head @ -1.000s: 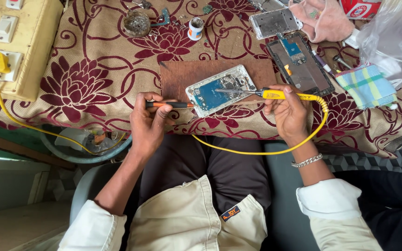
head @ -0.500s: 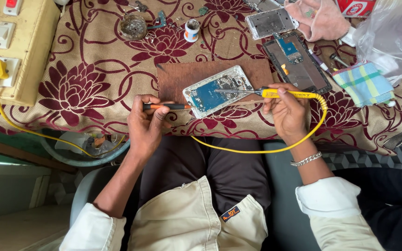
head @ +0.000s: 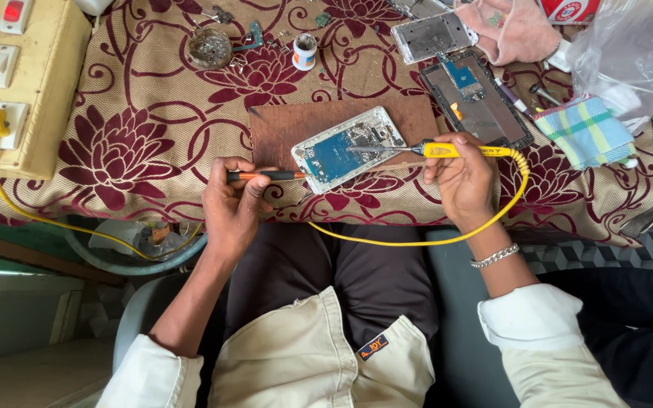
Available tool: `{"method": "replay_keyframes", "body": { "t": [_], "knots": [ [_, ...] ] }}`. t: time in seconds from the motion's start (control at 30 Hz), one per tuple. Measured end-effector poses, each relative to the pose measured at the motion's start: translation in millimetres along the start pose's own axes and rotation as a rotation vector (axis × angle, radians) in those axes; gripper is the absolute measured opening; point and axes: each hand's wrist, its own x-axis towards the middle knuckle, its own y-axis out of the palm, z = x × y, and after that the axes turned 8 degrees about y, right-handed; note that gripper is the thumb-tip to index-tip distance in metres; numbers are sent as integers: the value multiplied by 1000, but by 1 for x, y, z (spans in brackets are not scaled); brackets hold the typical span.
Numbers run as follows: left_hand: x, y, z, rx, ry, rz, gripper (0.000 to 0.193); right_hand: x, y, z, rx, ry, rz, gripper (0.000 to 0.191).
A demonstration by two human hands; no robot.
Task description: The person uses a soldering iron and a probe to work on a small circuit board placed on a wooden board. They repeatedly apply heat and make contact with the board's surface while seated at a cluttered workbench.
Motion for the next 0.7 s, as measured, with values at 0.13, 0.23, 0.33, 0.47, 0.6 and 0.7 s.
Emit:
{"method": "replay_keyframes", "body": {
  "t": [0.13, 0.23, 0.33, 0.47, 0.6, 0.7],
  "knots": [
    [-1, -1, 0, 15, 7, 6, 31, -1, 3, -1, -31, -12, -30, 27],
    [0, 0, 0, 8, 11, 4, 31, 1, 3, -1, -23, -10, -56, 28],
    [-1, 0, -1, -2, 24, 8, 30, 1, 2, -2, 6, -11, -58, 30],
    [0, 0, -2, 15, 29, 8, 30, 2, 1, -2, 7, -24, -69, 32],
    [0, 1, -2, 9, 29, 11, 30, 1, 1, -3, 10, -22, -88, 31],
    [0, 1, -3, 15, 24, 9, 30, 1, 1, -2, 5, -39, -75, 31]
  ]
}}
